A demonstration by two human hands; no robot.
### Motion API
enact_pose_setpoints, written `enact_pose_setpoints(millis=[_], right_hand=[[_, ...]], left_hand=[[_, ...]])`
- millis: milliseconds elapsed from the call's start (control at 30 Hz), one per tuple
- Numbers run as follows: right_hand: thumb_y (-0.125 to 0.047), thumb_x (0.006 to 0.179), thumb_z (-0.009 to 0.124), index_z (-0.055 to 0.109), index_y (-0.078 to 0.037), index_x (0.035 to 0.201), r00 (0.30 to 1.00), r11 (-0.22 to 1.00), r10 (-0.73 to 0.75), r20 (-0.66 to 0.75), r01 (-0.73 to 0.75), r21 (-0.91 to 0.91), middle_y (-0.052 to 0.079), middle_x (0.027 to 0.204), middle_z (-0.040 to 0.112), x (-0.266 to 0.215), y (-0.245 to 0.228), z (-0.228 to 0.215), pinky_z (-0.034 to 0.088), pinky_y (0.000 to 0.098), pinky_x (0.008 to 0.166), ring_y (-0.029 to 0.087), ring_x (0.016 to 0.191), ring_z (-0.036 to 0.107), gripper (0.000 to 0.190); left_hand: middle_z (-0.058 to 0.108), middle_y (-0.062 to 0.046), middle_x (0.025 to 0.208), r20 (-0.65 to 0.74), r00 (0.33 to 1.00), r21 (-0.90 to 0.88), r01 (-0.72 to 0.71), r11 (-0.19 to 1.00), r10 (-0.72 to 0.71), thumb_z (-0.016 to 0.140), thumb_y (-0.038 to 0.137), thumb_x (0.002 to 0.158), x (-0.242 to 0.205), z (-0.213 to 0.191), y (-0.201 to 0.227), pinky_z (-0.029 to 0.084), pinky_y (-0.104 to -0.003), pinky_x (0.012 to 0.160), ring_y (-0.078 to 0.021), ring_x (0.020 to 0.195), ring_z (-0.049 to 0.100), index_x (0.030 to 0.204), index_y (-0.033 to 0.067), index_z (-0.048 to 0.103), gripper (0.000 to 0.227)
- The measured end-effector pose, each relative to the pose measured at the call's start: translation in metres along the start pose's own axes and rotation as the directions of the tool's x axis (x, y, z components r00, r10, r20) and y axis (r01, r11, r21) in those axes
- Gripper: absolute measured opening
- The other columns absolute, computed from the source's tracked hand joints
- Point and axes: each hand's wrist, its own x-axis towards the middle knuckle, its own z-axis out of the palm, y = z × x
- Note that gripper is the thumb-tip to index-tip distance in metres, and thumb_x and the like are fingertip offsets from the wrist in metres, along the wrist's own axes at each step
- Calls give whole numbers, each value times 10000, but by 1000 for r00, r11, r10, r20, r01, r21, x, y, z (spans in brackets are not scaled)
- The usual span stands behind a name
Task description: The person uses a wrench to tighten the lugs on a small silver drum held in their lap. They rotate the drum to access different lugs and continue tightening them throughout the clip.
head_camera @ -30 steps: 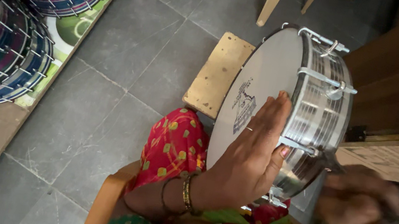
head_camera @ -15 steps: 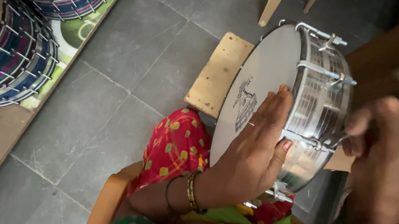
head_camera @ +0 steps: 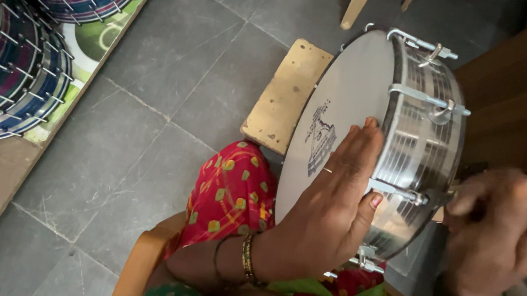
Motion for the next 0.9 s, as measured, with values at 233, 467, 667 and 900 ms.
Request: enact_pose_setpoints(millis=[233,467,667,900], right_hand=[[-164,1186,468,384,-40,1397,925,930,321,202,-348,116,89,708,564,35,-24,3,355,233,394,111,460,469,258],[-183,1177,432,304,-117,1487,877,890,-456,-152,443,-111,166,758,585,-26,24,-2,417,289,411,129,471,513,342],[-204,1163,426,332,-111,1456,921,943,-332,-204,327,-57,100,675,574,-38,51,-4,416,313,415,129,436,523,322],[-187,1260,455,356,17,1440,986,986,148,78,-153,61,75,719,575,13,-9,-1,397,234,486,106,536,524,290]], left_hand=[[231,-349,1691,-25,999,17,-26,1000,26,487,44,1090,2,1,1,240,-527,1369,-493,1617,253,1621,-121,120,665],[235,-338,1657,-76,994,-24,-82,996,80,480,60,1129,-2,5,-1,226,-514,1366,-460,1595,262,1596,-123,119,617],[245,-367,1642,-34,999,-6,-41,999,40,454,73,1131,-2,1,0,233,-522,1351,-483,1586,259,1624,-145,153,618],[261,-347,1665,-41,998,14,-54,998,55,446,82,1129,4,2,-1,224,-515,1379,-457,1595,265,1600,-139,156,596]])
